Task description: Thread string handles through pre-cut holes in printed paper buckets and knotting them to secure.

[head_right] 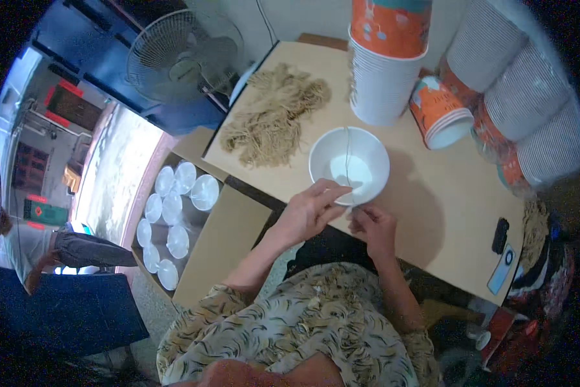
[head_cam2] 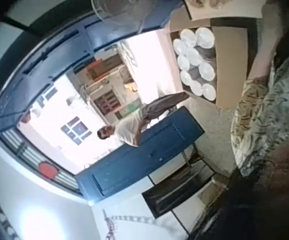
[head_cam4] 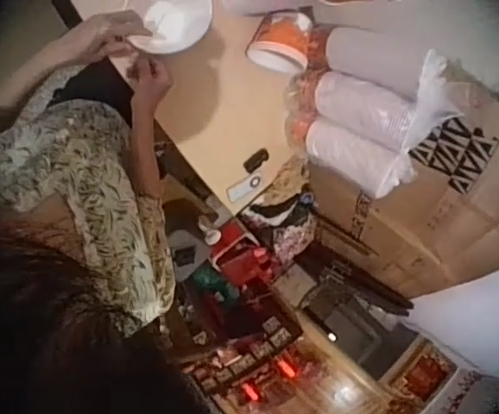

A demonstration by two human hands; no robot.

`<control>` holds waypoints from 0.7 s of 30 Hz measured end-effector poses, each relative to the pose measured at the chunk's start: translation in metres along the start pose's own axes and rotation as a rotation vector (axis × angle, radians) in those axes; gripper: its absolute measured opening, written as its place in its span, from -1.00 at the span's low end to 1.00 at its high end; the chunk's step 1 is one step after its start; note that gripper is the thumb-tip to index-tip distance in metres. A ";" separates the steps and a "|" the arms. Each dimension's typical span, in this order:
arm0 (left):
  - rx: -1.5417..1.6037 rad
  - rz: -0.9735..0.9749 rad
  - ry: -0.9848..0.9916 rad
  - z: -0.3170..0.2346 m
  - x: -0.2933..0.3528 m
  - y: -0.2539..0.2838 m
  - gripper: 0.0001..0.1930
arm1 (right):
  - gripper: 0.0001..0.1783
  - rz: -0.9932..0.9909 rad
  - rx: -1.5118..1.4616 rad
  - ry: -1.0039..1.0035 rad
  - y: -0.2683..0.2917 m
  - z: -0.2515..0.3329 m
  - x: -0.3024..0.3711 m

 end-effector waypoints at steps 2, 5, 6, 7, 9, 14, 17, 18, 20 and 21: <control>0.152 -0.185 0.075 -0.007 -0.003 0.036 -0.52 | -0.85 0.017 0.032 0.044 0.002 0.005 0.000; 0.098 -0.711 0.414 0.039 0.028 0.122 -0.48 | -0.86 0.015 0.035 0.086 0.000 0.023 0.009; 0.124 -0.965 0.339 0.036 0.038 0.163 -0.57 | -0.86 0.025 0.058 0.142 -0.002 0.030 0.014; 0.181 -1.192 0.218 0.028 0.041 0.189 -0.61 | -0.86 0.032 0.082 0.203 -0.003 0.038 0.015; 0.182 -1.333 0.111 0.023 0.042 0.206 -0.68 | -0.86 -0.018 0.132 0.195 -0.002 0.038 0.016; -0.028 -0.399 0.051 -0.027 -0.026 0.095 -0.80 | -0.85 -0.059 0.262 0.212 0.008 0.027 0.012; -0.202 -0.151 -0.100 -0.043 -0.040 0.028 -0.73 | -0.81 -0.014 0.312 0.275 0.005 0.029 0.016; -0.279 -0.065 -0.101 -0.044 -0.043 0.011 -0.71 | -0.81 -0.036 0.313 0.280 0.007 0.031 0.017; -0.320 0.018 -0.094 -0.041 -0.046 -0.007 -0.63 | -0.80 -0.057 0.382 0.379 0.007 0.041 0.022; -0.348 0.123 -0.047 -0.034 -0.045 -0.016 -0.62 | -0.80 -0.074 0.448 0.402 0.010 0.039 0.020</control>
Point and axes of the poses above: each hand's wrist, its own x-axis away from the middle knuckle, its own y-axis out of the back of the hand, z = x × y, the point moved 8 cm from there along -x, towards the middle knuckle, and after that the axes turned 9 degrees about -y, right-handed, at the moved point
